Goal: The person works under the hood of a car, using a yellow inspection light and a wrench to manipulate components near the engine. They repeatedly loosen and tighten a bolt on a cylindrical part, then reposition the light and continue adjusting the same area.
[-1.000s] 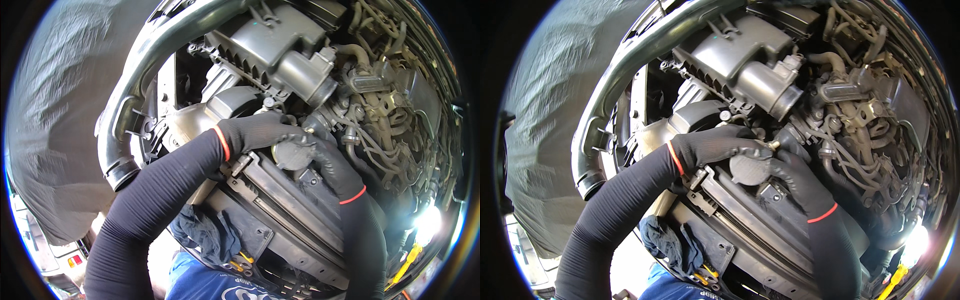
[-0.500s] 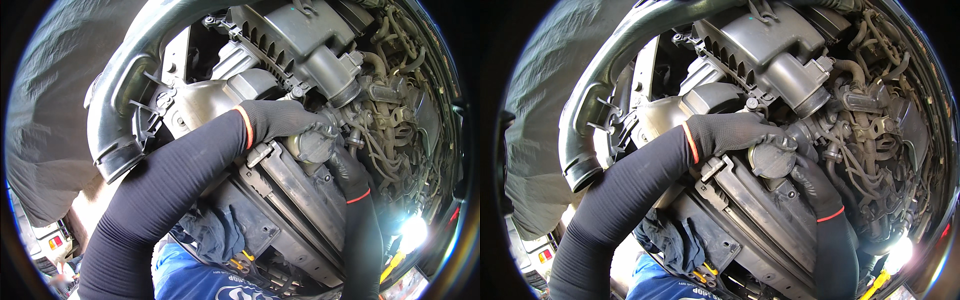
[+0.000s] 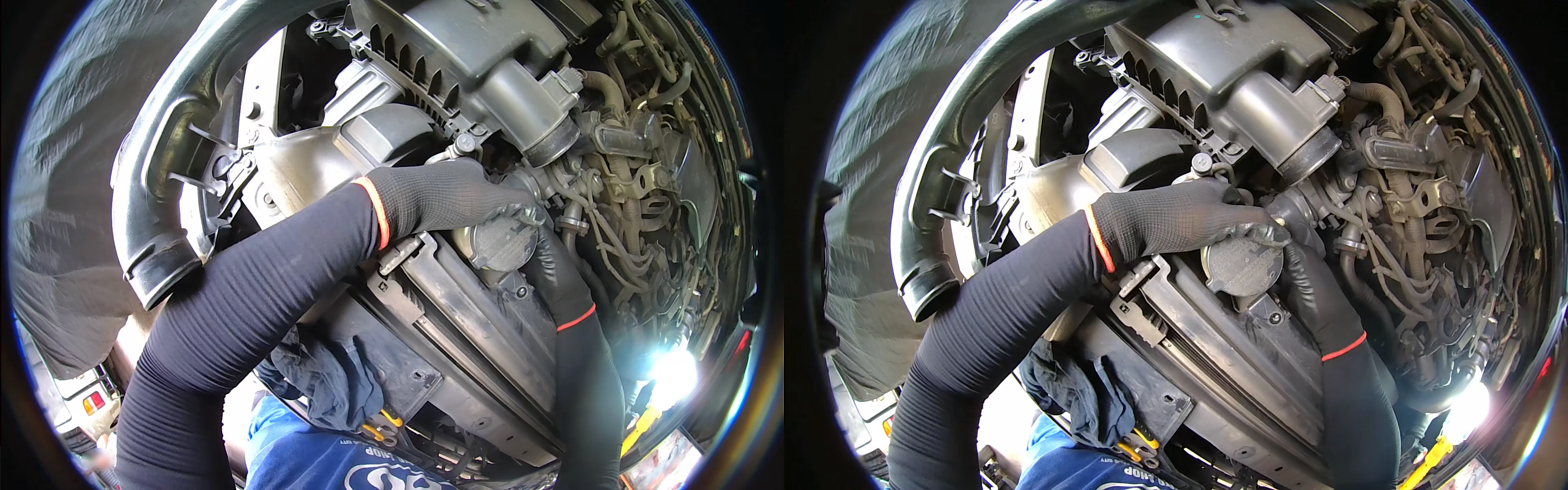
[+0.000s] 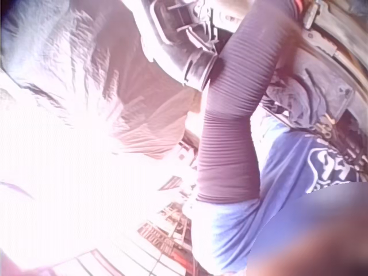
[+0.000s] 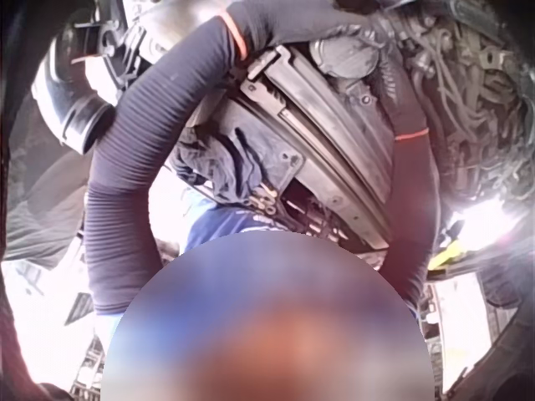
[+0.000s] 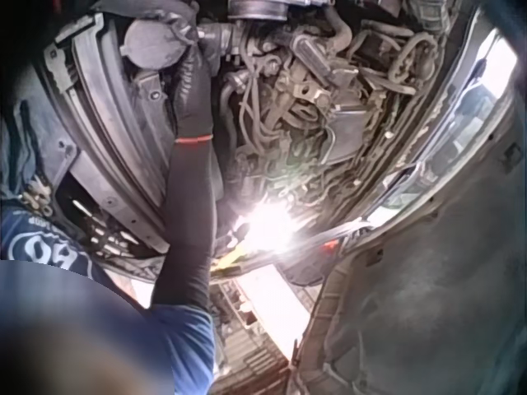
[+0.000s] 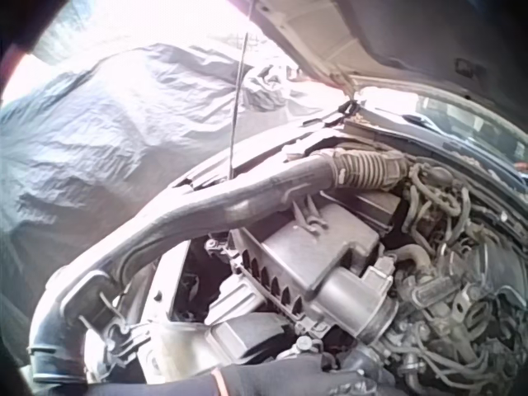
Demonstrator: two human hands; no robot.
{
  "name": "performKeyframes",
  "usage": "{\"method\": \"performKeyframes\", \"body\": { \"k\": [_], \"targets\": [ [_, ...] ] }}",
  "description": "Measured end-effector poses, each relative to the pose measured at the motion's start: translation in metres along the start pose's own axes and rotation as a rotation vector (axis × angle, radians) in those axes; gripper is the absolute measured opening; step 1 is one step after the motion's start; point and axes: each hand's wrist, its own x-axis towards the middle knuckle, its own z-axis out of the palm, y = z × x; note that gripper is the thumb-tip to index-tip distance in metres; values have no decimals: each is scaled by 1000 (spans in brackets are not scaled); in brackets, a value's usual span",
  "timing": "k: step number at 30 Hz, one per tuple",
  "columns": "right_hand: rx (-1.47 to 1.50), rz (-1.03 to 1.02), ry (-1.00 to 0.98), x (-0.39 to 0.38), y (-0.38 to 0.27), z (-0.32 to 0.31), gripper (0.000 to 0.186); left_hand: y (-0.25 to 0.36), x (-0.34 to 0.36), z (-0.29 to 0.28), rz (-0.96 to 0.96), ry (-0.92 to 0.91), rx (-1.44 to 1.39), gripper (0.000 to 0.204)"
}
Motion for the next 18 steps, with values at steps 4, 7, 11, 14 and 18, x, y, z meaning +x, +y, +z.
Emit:
{"method": "performKeyframes", "body": {
  "k": [4, 7, 11, 14, 18],
  "targets": [
    [-283, -87, 51, 4, 3, -1, 48, -11, 2, 1, 139, 93, 64, 34],
    [-455, -32, 92, 4, 6, -7, 46, -21, 8, 2, 106, 15, -171, 32],
    [-473, -58, 101, 4, 10, -17, 48, -22, 8, 6, 144, 31, 76, 32],
    [-330, -79, -45, 4, 10, -20, 53, -17, 5, 4, 186, 77, 95, 34],
    [-216, -79, -158, 6, 9, -17, 57, -14, 1, -3, 73, 32, 35, 43]
  ]
}}
